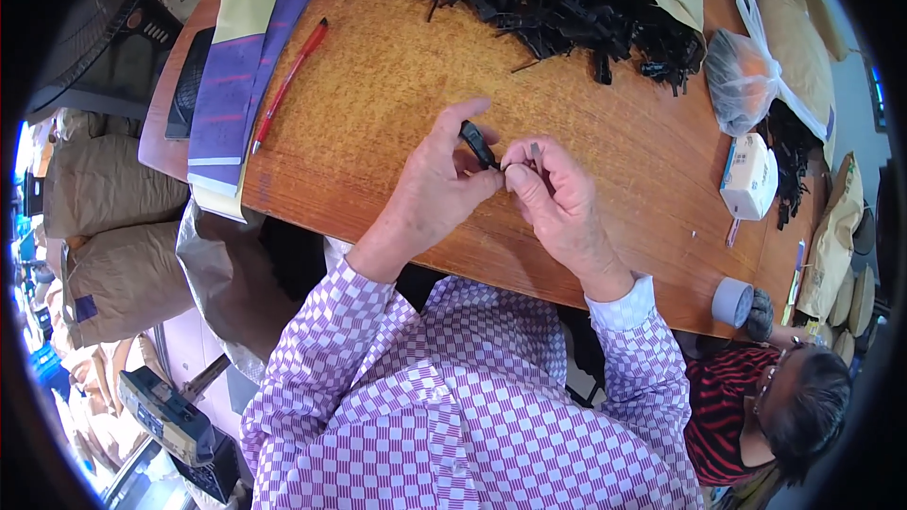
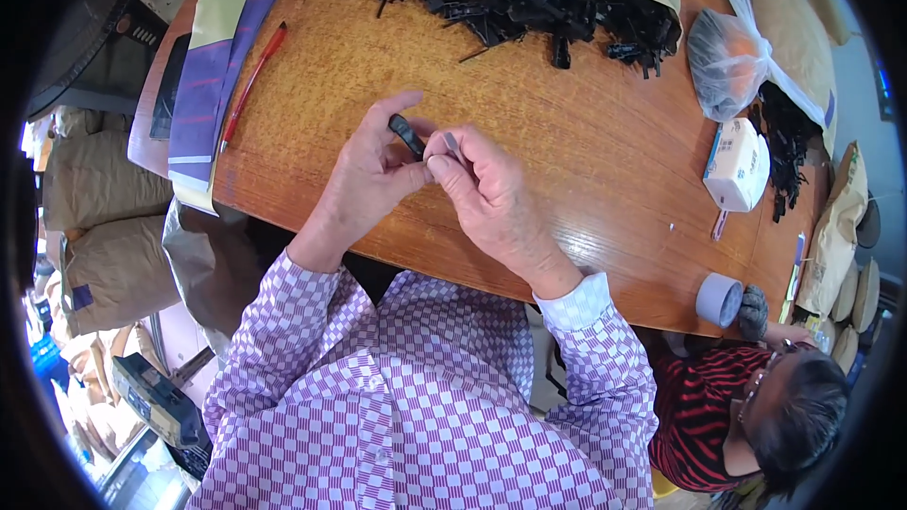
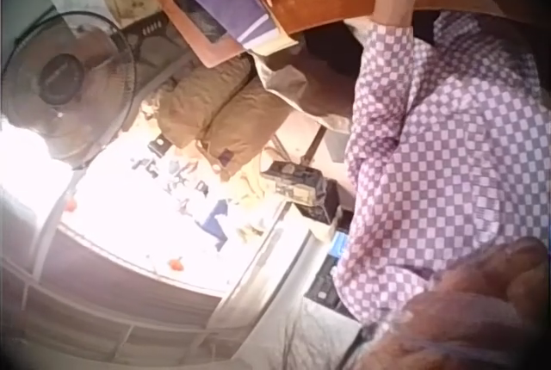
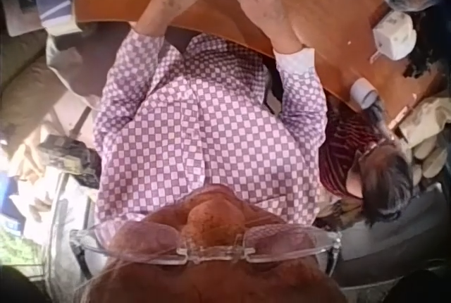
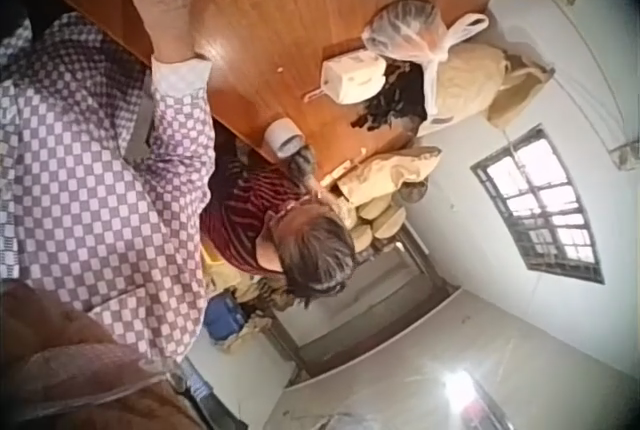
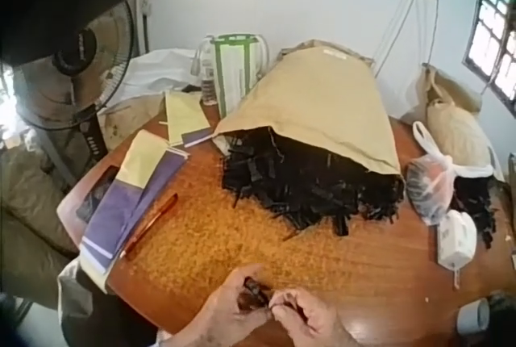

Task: Manually assembling or inspecting small black plastic components at a factory workbench.

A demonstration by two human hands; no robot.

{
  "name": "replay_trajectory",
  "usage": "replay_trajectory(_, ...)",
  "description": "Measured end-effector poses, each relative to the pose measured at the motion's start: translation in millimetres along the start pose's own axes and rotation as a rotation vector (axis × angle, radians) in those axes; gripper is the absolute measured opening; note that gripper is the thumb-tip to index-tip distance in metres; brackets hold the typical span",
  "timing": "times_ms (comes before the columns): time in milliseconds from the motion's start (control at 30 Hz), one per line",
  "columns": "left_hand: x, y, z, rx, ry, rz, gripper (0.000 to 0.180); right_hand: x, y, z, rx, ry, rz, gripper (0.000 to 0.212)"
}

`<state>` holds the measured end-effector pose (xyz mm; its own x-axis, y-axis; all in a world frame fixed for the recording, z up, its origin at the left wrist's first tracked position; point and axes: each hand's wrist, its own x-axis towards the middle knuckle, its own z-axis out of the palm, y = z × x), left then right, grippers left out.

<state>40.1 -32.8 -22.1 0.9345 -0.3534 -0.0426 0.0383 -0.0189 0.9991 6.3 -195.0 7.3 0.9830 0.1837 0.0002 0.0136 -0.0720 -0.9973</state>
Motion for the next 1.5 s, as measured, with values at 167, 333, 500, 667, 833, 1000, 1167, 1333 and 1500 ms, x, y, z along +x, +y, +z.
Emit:
replay_trajectory(167, -5.7, 17.0, 10.2, 0.330, -0.005, 0.017, 0.056, 0.1, 7.3, -4.5, 0.021, 0.029, 0.049, 0.010)
replay_trajectory(333, -10.8, 10.5, 16.9, 0.537, 0.066, 0.281, 0.053, 4.5, 11.7, 2.8, 0.006, 0.075, 0.036, 0.010)
replay_trajectory(500, -10.4, 18.1, 7.7, 0.276, -0.030, 0.047, 0.051, 4.4, 7.0, 1.3, -0.180, 0.031, 0.057, 0.012)
replay_trajectory(667, -13.2, 12.2, 1.5, 0.164, -0.027, 0.027, 0.046, 5.0, -2.9, 11.1, -0.284, -0.011, 0.028, 0.018)
replay_trajectory(833, -14.6, 9.8, -3.7, 0.079, -0.008, 0.038, 0.036, 9.4, -8.1, 16.6, -0.364, -0.056, -0.006, 0.014)
replay_trajectory(1000, -19.3, 7.3, -6.1, 0.144, 0.085, 0.085, 0.032, 10.9, -4.7, 22.8, -0.427, -0.054, 0.006, 0.010)
replay_trajectory(1167, -14.8, 18.4, 5.3, 0.374, 0.084, 0.151, 0.028, -1.0, 2.5, 17.9, -0.445, 0.078, 0.031, 0.012)
replay_trajectory(1333, -11.5, 16.6, 23.3, 0.286, 0.140, 0.235, 0.023, -10.0, -8.3, -2.3, -0.178, 0.082, 0.010, 0.021)
replay_trajectory(1500, 5.5, 54.1, 62.9, -0.714, -0.149, -0.197, 0.020, -52.4, 6.5, -37.4, -0.063, 0.356, 0.041, 0.020)
